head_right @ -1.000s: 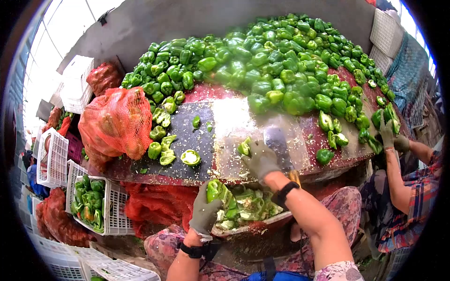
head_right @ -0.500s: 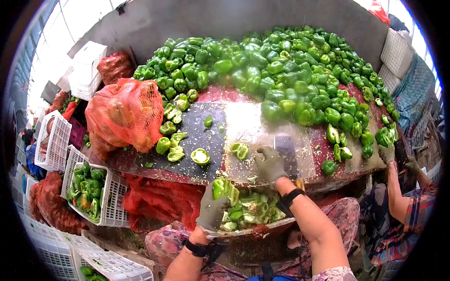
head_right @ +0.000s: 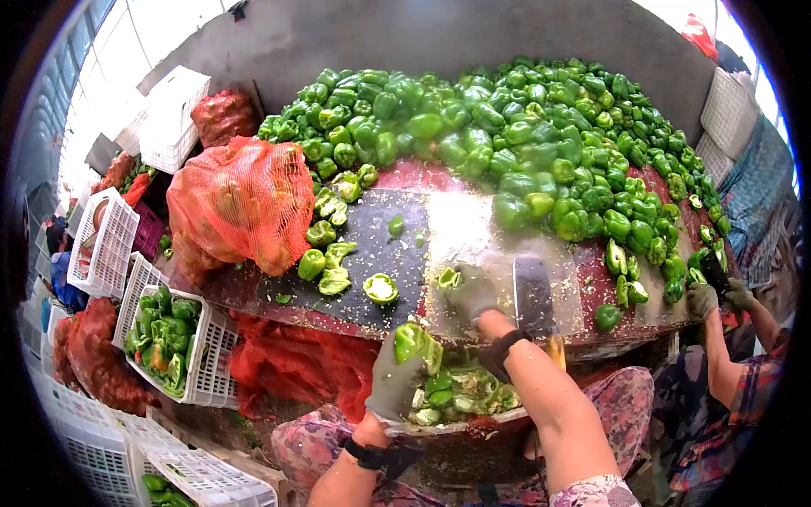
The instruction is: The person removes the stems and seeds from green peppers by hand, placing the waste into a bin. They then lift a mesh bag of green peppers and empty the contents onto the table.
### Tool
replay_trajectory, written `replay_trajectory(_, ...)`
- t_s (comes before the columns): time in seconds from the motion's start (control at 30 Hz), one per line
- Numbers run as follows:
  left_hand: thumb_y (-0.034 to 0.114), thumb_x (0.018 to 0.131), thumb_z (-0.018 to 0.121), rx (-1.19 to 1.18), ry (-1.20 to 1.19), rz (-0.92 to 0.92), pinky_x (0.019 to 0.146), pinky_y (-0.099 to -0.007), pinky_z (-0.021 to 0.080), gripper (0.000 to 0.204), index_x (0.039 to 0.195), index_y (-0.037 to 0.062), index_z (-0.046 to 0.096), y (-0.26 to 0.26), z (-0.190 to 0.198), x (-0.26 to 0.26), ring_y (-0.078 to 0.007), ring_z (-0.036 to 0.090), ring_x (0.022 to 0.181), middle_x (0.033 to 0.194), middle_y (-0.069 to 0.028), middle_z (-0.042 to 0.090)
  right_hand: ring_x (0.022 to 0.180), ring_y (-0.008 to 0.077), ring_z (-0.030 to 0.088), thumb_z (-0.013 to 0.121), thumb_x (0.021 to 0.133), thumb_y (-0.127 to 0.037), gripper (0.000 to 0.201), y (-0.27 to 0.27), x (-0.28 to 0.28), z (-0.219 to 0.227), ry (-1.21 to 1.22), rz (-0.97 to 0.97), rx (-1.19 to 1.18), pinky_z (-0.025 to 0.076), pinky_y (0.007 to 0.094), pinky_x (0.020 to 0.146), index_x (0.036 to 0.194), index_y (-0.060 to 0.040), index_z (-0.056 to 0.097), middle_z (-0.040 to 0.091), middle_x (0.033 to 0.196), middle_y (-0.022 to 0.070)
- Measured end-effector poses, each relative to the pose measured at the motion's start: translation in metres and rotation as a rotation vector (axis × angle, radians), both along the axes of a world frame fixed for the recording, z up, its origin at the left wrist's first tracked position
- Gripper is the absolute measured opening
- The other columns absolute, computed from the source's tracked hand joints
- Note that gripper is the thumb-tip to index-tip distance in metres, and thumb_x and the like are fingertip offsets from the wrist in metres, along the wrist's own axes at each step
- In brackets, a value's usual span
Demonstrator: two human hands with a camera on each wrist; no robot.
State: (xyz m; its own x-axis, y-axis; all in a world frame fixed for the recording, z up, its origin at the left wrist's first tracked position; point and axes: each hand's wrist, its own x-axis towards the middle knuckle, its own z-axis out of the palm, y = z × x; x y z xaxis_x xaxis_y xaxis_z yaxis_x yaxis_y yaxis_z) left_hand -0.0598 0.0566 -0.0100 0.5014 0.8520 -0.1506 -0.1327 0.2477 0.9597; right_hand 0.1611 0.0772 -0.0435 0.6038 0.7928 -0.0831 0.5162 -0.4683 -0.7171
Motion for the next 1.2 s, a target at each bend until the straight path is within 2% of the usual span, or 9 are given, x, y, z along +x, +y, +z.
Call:
replay_trajectory(0.07, 0.015, 0.083, 0.066, -0.004, -0.036, 0.051, 0.083, -0.0294, 0.049, 0.043, 0.123, 0.0014, 0.056, 0.005, 0.002, 0.002, -0.0163, 0.059, 0.094, 0.108, -0.0087, 0.062, 0.091, 0.0275, 0.065, 0.073, 0.079, -0.029, 0.037, -0.012, 0.004, 0.005, 0.283, -0.083, 0.116, 0.053, 0.0387, 0.085, 0.108, -0.0059, 0.066, 0.068, 0.099, 0.0137)
replay_trajectory(0.13, 0.015, 0.083, 0.066, -0.072, -0.108, 0.084, 0.083, -0.0298, 0.05, 0.043, 0.123, 0.0011, 0.056, 0.009, 0.012, -0.002, -0.0166, 0.06, 0.093, 0.107, -0.0083, 0.062, 0.087, 0.0165, 0.062, 0.063, 0.09, -0.029, 0.03, -0.027, 0.024, -0.043, 1.173, -0.028, 0.311, 0.053, 0.0368, 0.072, 0.112, -0.0088, 0.065, 0.069, 0.097, 0.0048)
replay_trajectory(0.3, 0.001, 0.081, 0.056, -0.228, -0.285, 0.128, 0.075, -0.0273, 0.052, 0.037, 0.118, 0.0022, 0.055, 0.009, 0.028, -0.01, -0.0142, 0.061, 0.087, 0.101, -0.0061, 0.061, 0.096, 0.0236, 0.065, 0.051, 0.094, -0.032, 0.035, -0.078, -0.022, 0.007, 1.597, -0.008, 0.505, 0.051, 0.0375, 0.08, 0.118, -0.0084, 0.061, 0.069, 0.106, 0.009)
replay_trajectory(0.53, -0.001, 0.08, 0.053, -0.253, -0.332, 0.143, 0.073, -0.0291, 0.053, 0.038, 0.117, 0.0026, 0.053, 0.008, 0.019, -0.015, -0.0161, 0.061, 0.083, 0.098, -0.0066, 0.06, 0.089, 0.0201, 0.066, 0.039, 0.1, -0.028, 0.034, -0.099, -0.064, 0.03, 1.472, 0.032, 0.595, 0.055, 0.0326, 0.08, 0.112, -0.0087, 0.064, 0.07, 0.101, 0.0085)
replay_trajectory(0.67, 0.0, 0.083, 0.054, -0.252, -0.337, 0.091, 0.072, -0.0314, 0.055, 0.034, 0.116, 0.0031, 0.052, 0.012, 0.001, -0.011, -0.0188, 0.063, 0.083, 0.098, -0.0084, 0.062, 0.103, 0.0191, 0.065, 0.053, 0.097, -0.015, 0.029, -0.115, -0.068, 0.043, 0.119, 0.575, 0.427, 0.054, 0.0309, 0.085, 0.124, -0.0067, 0.058, 0.068, 0.115, 0.0088)
replay_trajectory(0.87, 0.004, 0.087, 0.057, -0.36, -0.366, 0.005, 0.075, -0.0344, 0.058, 0.029, 0.115, 0.0029, 0.052, 0.011, -0.006, -0.004, -0.0216, 0.067, 0.088, 0.101, -0.0102, 0.064, 0.107, 0.0191, 0.064, 0.059, 0.091, 0.001, 0.033, -0.12, -0.082, 0.055, 1.559, 0.057, 0.582, 0.055, 0.0312, 0.09, 0.124, -0.0021, 0.059, 0.066, 0.117, 0.0062)
replay_trajectory(0.93, 0.011, 0.093, 0.058, -0.364, -0.356, -0.036, 0.076, -0.0339, 0.058, 0.026, 0.118, 0.0042, 0.053, 0.008, -0.001, -0.003, -0.0198, 0.067, 0.088, 0.101, -0.0082, 0.064, 0.102, 0.0176, 0.065, 0.059, 0.093, -0.003, 0.033, -0.118, -0.093, 0.054, 0.967, 0.099, 0.591, 0.055, 0.0297, 0.087, 0.126, -0.0008, 0.058, 0.067, 0.112, 0.0073)
replay_trajectory(1.0, 0.016, 0.096, 0.058, -0.397, -0.351, -0.08, 0.076, -0.0334, 0.058, 0.026, 0.119, 0.0045, 0.053, 0.008, -0.002, -0.002, -0.0184, 0.067, 0.088, 0.102, -0.0069, 0.064, 0.097, 0.017, 0.066, 0.06, 0.092, -0.005, 0.031, -0.12, -0.093, 0.072, 1.167, -0.067, 0.526, 0.055, 0.0296, 0.084, 0.124, -0.0013, 0.06, 0.068, 0.11, 0.0084)
replay_trajectory(1.2, 0.01, 0.093, 0.066, -0.217, -0.241, -0.137, 0.076, -0.0297, 0.056, 0.033, 0.122, 0.0046, 0.052, -0.003, 0.014, 0.001, -0.0139, 0.065, 0.088, 0.103, -0.005, 0.064, 0.099, 0.0155, 0.065, 0.062, 0.093, -0.004, 0.033, -0.121, -0.109, 0.065, 0.429, 0.021, 0.544, 0.055, 0.028, 0.086, 0.125, 0.0024, 0.058, 0.066, 0.11, 0.0076)
